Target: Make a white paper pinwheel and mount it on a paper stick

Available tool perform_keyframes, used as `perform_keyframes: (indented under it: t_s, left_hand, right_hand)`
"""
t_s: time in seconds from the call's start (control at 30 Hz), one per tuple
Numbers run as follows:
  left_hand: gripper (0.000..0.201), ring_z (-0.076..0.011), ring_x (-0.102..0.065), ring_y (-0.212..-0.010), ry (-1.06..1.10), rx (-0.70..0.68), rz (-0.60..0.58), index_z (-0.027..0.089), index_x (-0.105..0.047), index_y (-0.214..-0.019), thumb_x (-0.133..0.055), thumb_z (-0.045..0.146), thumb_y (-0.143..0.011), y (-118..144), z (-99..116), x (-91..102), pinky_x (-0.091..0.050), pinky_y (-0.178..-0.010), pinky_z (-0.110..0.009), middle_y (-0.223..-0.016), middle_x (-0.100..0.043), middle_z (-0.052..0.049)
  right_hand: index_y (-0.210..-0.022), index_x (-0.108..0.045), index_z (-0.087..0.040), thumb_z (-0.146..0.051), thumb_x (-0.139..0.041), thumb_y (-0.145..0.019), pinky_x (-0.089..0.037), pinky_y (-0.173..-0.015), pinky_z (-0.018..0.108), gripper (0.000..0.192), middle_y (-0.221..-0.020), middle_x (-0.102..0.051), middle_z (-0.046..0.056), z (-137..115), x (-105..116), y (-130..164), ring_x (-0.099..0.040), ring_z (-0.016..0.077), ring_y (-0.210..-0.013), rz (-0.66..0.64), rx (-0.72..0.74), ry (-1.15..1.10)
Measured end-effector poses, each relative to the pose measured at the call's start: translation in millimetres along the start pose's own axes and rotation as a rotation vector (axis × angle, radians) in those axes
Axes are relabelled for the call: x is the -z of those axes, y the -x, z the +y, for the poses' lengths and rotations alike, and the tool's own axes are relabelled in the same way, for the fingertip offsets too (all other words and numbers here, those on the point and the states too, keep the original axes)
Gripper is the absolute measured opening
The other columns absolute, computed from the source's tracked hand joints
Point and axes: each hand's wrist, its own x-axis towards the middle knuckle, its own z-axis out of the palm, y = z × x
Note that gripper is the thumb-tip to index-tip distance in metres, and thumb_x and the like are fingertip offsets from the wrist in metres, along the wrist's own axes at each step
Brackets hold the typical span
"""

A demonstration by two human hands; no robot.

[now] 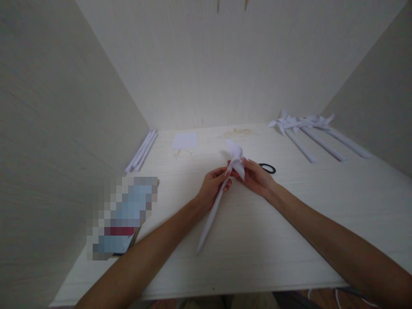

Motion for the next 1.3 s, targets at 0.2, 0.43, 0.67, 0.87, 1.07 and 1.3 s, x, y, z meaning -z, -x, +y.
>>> perform_keyframes:
  t_s: [0.2, 0.43, 0.67, 0.87, 1.07, 1.3]
  left_hand:
    - [0.011, -0.0035, -0.04, -0.039, 0.014, -0.002, -0.018, 0.01, -0.063, -0.073, -0.063, 0.018, -0.066, -0.1, -0.8, 0.2, -0.027, -0.037, -0.015, -0.046, -0.052, 0.002]
    - [0.013, -0.0037, -0.038, -0.039, -0.034, -0.024, -0.035, 0.01, -0.064, -0.07, -0.064, 0.022, -0.065, 1.2, -0.9, 0.6, -0.025, -0.037, -0.016, -0.041, -0.048, 0.003]
    - [0.013, -0.0035, -0.036, -0.038, -0.076, -0.033, -0.026, 0.01, -0.064, -0.068, -0.063, 0.023, -0.067, 2.5, 0.1, -0.3, -0.025, -0.038, -0.016, -0.042, -0.049, 0.003]
    - [0.014, -0.004, -0.036, -0.037, -0.108, -0.031, -0.017, 0.011, -0.064, -0.068, -0.064, 0.024, -0.067, 2.9, 0.3, -0.3, -0.025, -0.038, -0.017, -0.04, -0.047, 0.003]
    - [0.016, -0.0044, -0.039, -0.04, -0.084, -0.036, -0.02, 0.011, -0.063, -0.068, -0.065, 0.027, -0.065, 2.2, 0.0, 0.4, -0.028, -0.039, -0.017, -0.042, -0.048, 0.003]
    - [0.016, -0.0042, -0.039, -0.04, -0.041, -0.008, -0.001, 0.011, -0.062, -0.071, -0.065, 0.025, -0.064, 1.3, 1.2, 0.9, -0.028, -0.038, -0.016, -0.043, -0.049, 0.003]
  right_hand:
    - [-0.071, -0.064, -0.017, -0.032, -0.075, -0.056, -0.049, -0.06, 0.024, 0.024, -0.071, -0.065, 0.0, 0.8, 1.1, -0.8, -0.058, 0.0121, -0.063, -0.002, 0.057, 0.03]
    - [-0.068, -0.063, -0.017, -0.03, -0.075, -0.055, -0.047, -0.063, 0.024, 0.023, -0.069, -0.064, 0.0, 0.9, 0.8, -0.2, -0.057, 0.0118, -0.063, 0.013, 0.06, 0.042]
    - [-0.067, -0.064, -0.017, -0.03, -0.077, -0.052, -0.046, -0.059, 0.022, 0.024, -0.065, -0.063, -0.001, 2.0, 1.2, -0.5, -0.056, 0.0106, -0.06, 0.043, 0.069, 0.039]
    - [-0.068, -0.062, -0.018, -0.03, -0.075, -0.056, -0.045, -0.059, 0.024, 0.021, -0.066, -0.063, -0.002, 2.2, 1.8, -1.4, -0.056, 0.0113, -0.061, 0.052, 0.08, 0.07]
    - [-0.071, -0.062, -0.019, -0.034, -0.076, -0.054, -0.046, -0.064, 0.025, 0.027, -0.068, -0.064, -0.002, 0.9, -0.7, -0.9, -0.057, 0.0119, -0.064, -0.007, 0.047, 0.038]
    - [-0.077, -0.062, -0.02, -0.041, -0.076, -0.051, -0.047, -0.072, 0.028, 0.035, -0.081, -0.067, 0.001, 0.2, 1.3, 0.3, -0.06, 0.016, -0.075, -0.005, 0.001, 0.016]
